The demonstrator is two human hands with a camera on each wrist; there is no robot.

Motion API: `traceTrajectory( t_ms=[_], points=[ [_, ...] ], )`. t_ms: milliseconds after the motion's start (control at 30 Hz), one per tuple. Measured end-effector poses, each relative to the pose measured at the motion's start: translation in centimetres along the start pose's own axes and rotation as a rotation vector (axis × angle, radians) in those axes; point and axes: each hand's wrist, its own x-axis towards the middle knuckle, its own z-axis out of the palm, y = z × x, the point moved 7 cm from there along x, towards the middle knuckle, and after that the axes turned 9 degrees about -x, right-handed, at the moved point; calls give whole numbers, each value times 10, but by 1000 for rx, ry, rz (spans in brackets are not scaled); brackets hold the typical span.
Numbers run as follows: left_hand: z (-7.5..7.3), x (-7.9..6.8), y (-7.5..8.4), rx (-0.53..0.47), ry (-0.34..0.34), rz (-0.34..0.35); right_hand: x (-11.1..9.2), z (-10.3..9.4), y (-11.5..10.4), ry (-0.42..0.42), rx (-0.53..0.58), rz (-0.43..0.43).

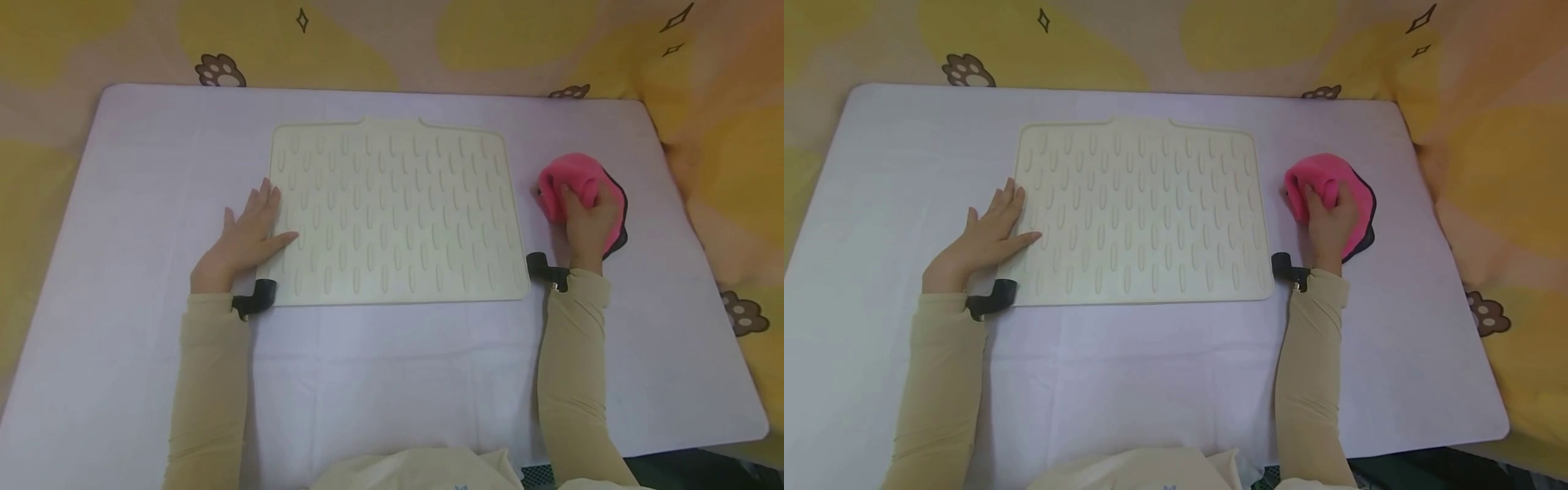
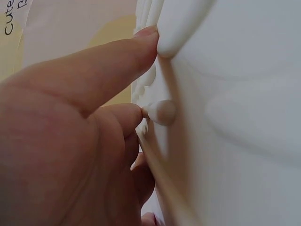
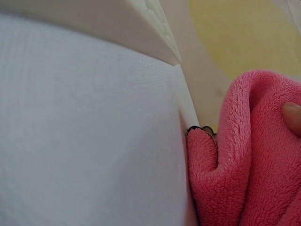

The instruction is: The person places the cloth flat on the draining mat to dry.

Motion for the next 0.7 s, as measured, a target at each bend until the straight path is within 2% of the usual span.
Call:
traceTrajectory(
  t_ms=[200, 367, 533, 700],
  points=[
    [1, 1, -1, 3, -2, -3, 2, 3, 5, -27, 62, -4],
    [1, -1, -2, 2, -16, -6, 2, 3, 6, -48, 71, 28],
    [-1, -1, 2, 5, -1, 10, 1, 3, 4, -48, 90, 33],
    [-1, 0, 2, 5, -8, -1, 0, 2, 3, -48, 70, 47]
  ],
)
